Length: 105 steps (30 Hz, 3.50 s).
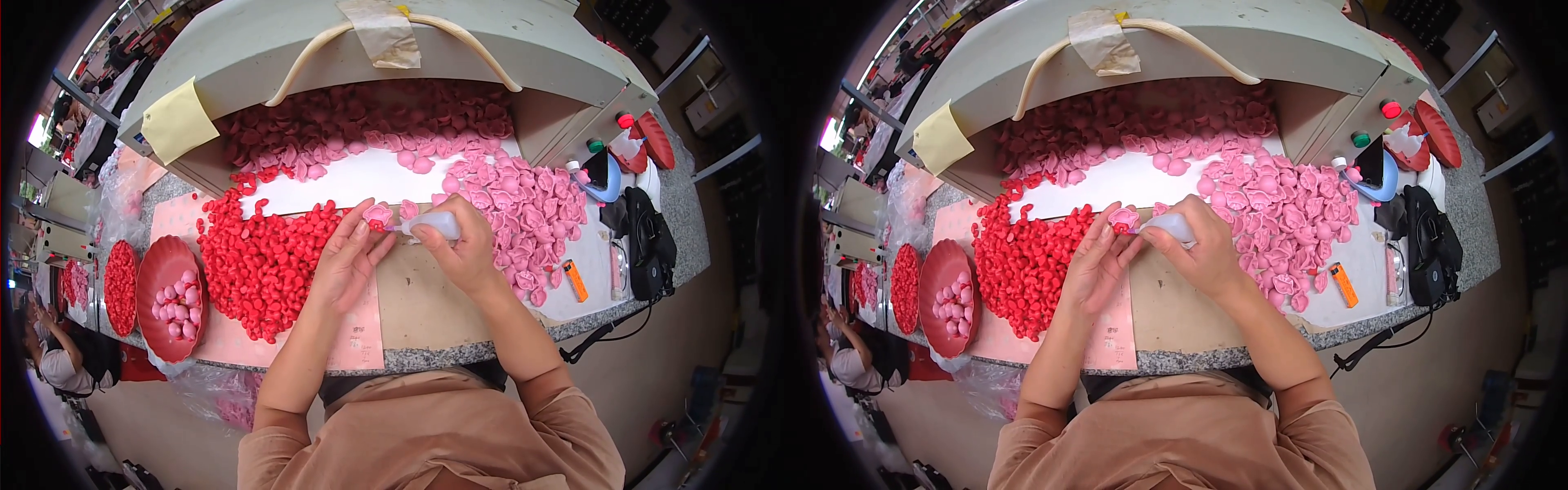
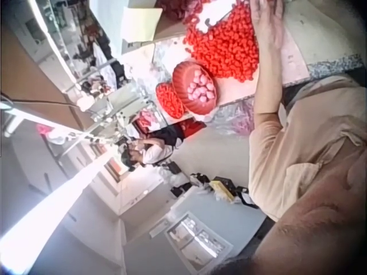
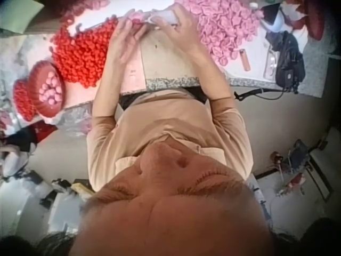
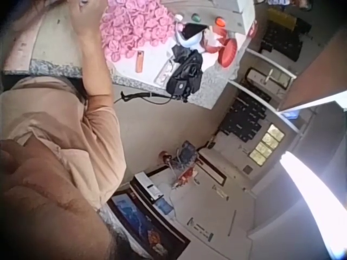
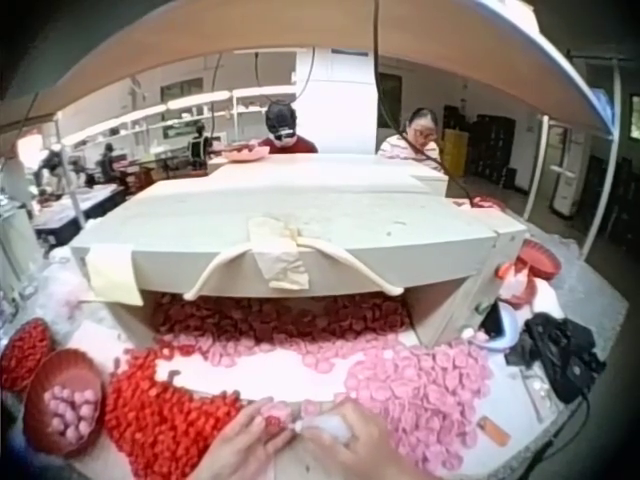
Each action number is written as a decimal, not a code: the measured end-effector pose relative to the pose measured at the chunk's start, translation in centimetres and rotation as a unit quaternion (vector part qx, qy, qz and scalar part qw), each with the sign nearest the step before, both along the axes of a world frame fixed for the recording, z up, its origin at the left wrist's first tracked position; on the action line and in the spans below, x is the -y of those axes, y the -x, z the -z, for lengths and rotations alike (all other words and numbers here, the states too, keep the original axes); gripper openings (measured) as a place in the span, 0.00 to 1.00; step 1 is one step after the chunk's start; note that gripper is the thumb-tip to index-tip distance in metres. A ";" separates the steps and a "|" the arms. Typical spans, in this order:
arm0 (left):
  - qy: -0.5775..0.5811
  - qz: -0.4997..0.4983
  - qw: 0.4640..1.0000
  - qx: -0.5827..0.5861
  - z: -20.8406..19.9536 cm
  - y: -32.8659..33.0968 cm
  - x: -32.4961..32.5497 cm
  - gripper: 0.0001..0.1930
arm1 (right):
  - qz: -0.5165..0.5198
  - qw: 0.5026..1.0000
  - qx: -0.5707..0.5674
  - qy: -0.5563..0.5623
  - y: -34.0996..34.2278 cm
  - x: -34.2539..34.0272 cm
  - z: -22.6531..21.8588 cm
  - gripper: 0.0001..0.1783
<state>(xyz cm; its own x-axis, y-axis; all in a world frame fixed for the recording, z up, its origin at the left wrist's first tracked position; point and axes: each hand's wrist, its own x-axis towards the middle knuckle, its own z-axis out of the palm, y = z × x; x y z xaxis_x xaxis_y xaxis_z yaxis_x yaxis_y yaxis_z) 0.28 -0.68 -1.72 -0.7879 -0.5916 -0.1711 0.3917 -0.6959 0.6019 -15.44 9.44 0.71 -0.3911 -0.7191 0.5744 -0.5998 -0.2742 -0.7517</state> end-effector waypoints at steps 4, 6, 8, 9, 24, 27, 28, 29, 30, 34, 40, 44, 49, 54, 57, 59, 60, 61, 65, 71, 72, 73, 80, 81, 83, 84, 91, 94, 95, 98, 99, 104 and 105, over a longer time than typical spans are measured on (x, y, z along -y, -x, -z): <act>0.000 -0.001 1.000 0.002 -0.1 0.0 0.0 0.22 | -0.002 1.000 -0.015 -0.004 -0.1 0.1 -0.2 0.13; 0.000 -0.002 1.000 0.007 -0.1 0.1 -0.1 0.22 | 0.002 1.000 0.010 -0.009 0.5 -0.1 0.2 0.12; -0.009 -0.011 1.000 -0.001 -0.2 0.1 -0.2 0.22 | 0.006 0.999 0.032 -0.016 1.0 -0.5 -0.1 0.11; -0.010 -0.010 1.000 -0.002 -0.1 0.0 0.0 0.22 | -0.007 0.979 0.201 -0.028 1.2 -0.7 -0.8 0.11; 0.000 -0.082 0.996 -0.021 -1.0 -1.1 1.6 0.25 | 0.002 0.974 0.122 -0.193 7.3 -2.2 -1.4 0.10; -0.006 -0.082 0.996 -0.038 -0.7 -1.2 1.8 0.24 | 0.007 0.967 -0.021 -0.253 6.5 -2.5 -1.3 0.10; -0.011 -0.084 0.995 -0.044 -0.7 -1.2 1.9 0.24 | 0.020 0.956 -0.052 -0.290 6.0 -2.5 -1.3 0.11; -0.012 -0.087 0.995 -0.045 -0.7 -1.4 2.0 0.24 | 0.033 0.941 -0.084 -0.325 5.5 -2.4 -1.3 0.13; -0.015 -0.088 0.995 -0.042 -0.7 -1.6 2.1 0.24 | 0.029 0.941 -0.087 -0.326 5.1 -2.3 -1.3 0.13; -0.018 -0.076 0.996 -0.036 -0.7 -2.0 2.0 0.24 | 0.006 0.938 -0.092 -0.333 4.3 -1.5 -1.3 0.13; -0.055 -0.040 0.997 -0.037 -0.2 -1.4 1.9 0.23 | -0.215 0.942 0.001 -0.256 -2.2 0.3 -0.1 0.12; -0.050 -0.067 0.995 -0.056 -0.3 -1.8 2.1 0.23 | -0.261 0.928 -0.051 -0.262 -2.6 1.0 1.9 0.13; -0.054 -0.065 0.995 -0.054 0.0 -1.9 2.2 0.23 | -0.250 0.924 -0.103 -0.270 0.6 -0.1 0.8 0.13; -0.054 -0.070 0.995 -0.055 -0.2 -1.8 2.3 0.23 | -0.202 0.908 -0.059 -0.361 -0.5 0.0 -0.1 0.12; -0.064 -0.087 0.993 -0.042 0.2 -1.9 2.5 0.22 | -0.204 0.911 -0.063 -0.352 -2.1 0.0 0.4 0.13; -0.080 -0.089 0.992 -0.041 0.3 -1.8 2.5 0.21 | -0.216 0.914 -0.070 -0.336 -2.1 0.0 0.8 0.13; -0.095 -0.092 0.990 -0.040 0.3 -1.7 2.5 0.20 | -0.221 0.915 -0.083 -0.327 -1.7 0.0 0.8 0.13; -0.095 -0.093 0.990 -0.040 0.2 -1.7 2.5 0.20 | -0.226 0.916 -0.095 -0.318 -1.4 0.0 0.8 0.14; -0.085 -0.073 0.992 -0.052 0.3 -1.5 2.3 0.19 | -0.246 0.925 -0.023 -0.289 -0.2 0.5 0.4 0.16; -0.067 -0.025 0.996 -0.054 0.0 -1.6 1.0 0.21 | -0.207 0.862 0.396 -0.238 0.5 0.3 0.0 0.22; -0.066 -0.018 0.997 -0.047 0.0 -1.5 0.9 0.22 | -0.215 0.846 0.437 -0.219 0.5 0.4 0.1 0.22; -0.065 -0.012 0.997 -0.040 0.0 -1.4 0.8 0.22 | -0.223 0.826 0.477 -0.200 0.5 0.4 0.1 0.23; -0.031 0.009 0.998 -0.046 -0.2 -0.9 0.3 0.23 | -0.212 0.832 0.477 -0.188 0.6 0.5 0.0 0.24; -0.020 0.012 0.999 -0.035 -0.4 -0.8 0.1 0.23 | -0.213 0.839 0.466 -0.183 0.6 0.5 0.0 0.24; -0.009 0.017 1.000 -0.024 -0.4 -0.8 0.0 0.23 | -0.213 0.847 0.454 -0.178 0.6 0.5 0.0 0.24; -0.006 0.023 0.999 -0.024 -0.4 -0.8 0.0 0.23 | -0.225 0.818 0.503 -0.167 0.7 0.5 -0.2 0.24; 0.000 0.032 0.999 -0.028 -0.1 -0.7 -0.1 0.22 | -0.312 0.667 0.668 -0.105 1.1 0.5 0.0 0.29; -0.010 0.033 0.999 -0.031 -0.3 -0.7 -0.1 0.23 | -0.301 0.668 0.672 -0.102 1.0 0.6 0.1 0.30; -0.010 0.032 0.999 -0.031 -0.3 -0.8 -0.1 0.23 | -0.301 0.668 0.672 -0.103 0.9 0.6 0.1 0.30; -0.023 0.034 0.998 -0.048 -0.4 -0.9 0.0 0.24 | -0.284 0.685 0.662 -0.110 0.9 0.8 0.3 0.30; -0.023 0.031 0.998 -0.054 -0.5 -0.9 0.0 0.25 | -0.285 0.684 0.663 -0.107 0.9 0.8 0.4 0.30; -0.021 0.033 0.998 -0.058 -0.5 -1.0 0.1 0.24 | -0.281 0.683 0.665 -0.108 0.8 0.8 0.3 0.30; -0.025 0.031 0.998 -0.058 -0.6 -1.0 0.0 0.24 | -0.276 0.693 0.657 -0.111 0.7 0.8 0.3 0.30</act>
<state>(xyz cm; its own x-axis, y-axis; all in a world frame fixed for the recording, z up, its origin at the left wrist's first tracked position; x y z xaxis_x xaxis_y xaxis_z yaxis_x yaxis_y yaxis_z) 1.23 -0.72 -1.10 -0.8388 -0.5342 -0.1051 0.4119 -0.7489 0.5191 -16.19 8.64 0.43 -0.1016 -0.9810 -0.1651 0.7926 0.0205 -0.6094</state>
